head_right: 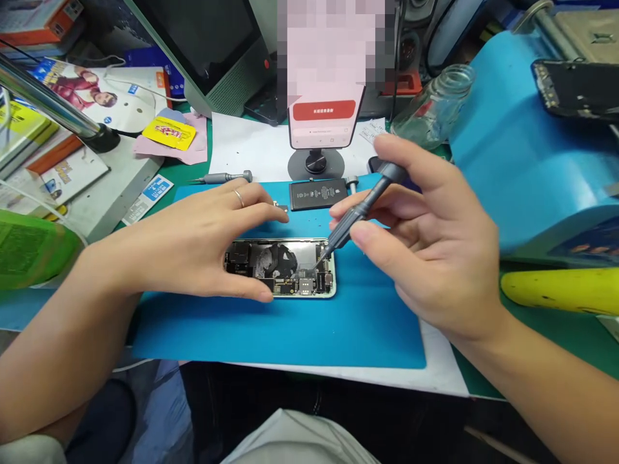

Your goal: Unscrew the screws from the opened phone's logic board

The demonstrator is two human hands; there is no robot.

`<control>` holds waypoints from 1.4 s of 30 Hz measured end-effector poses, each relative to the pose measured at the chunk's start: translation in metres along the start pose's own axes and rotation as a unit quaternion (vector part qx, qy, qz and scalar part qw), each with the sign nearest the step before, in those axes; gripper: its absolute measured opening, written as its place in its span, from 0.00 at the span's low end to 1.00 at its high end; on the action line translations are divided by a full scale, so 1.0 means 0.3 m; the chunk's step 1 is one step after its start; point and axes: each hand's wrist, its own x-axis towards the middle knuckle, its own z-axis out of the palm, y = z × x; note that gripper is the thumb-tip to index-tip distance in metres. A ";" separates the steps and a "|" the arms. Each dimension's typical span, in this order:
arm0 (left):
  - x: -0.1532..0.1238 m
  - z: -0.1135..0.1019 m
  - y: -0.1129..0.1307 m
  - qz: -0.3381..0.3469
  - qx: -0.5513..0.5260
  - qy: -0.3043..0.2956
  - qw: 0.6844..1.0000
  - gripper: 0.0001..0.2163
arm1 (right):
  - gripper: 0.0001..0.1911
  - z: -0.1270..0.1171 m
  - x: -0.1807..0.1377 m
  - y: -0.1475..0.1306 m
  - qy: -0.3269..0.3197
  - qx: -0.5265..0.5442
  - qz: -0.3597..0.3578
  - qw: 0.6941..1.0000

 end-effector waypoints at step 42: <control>0.021 0.024 0.052 0.010 0.054 -0.078 0.995 0.25 | 0.48 -0.002 -0.033 0.028 -0.230 -0.086 -0.188 0.951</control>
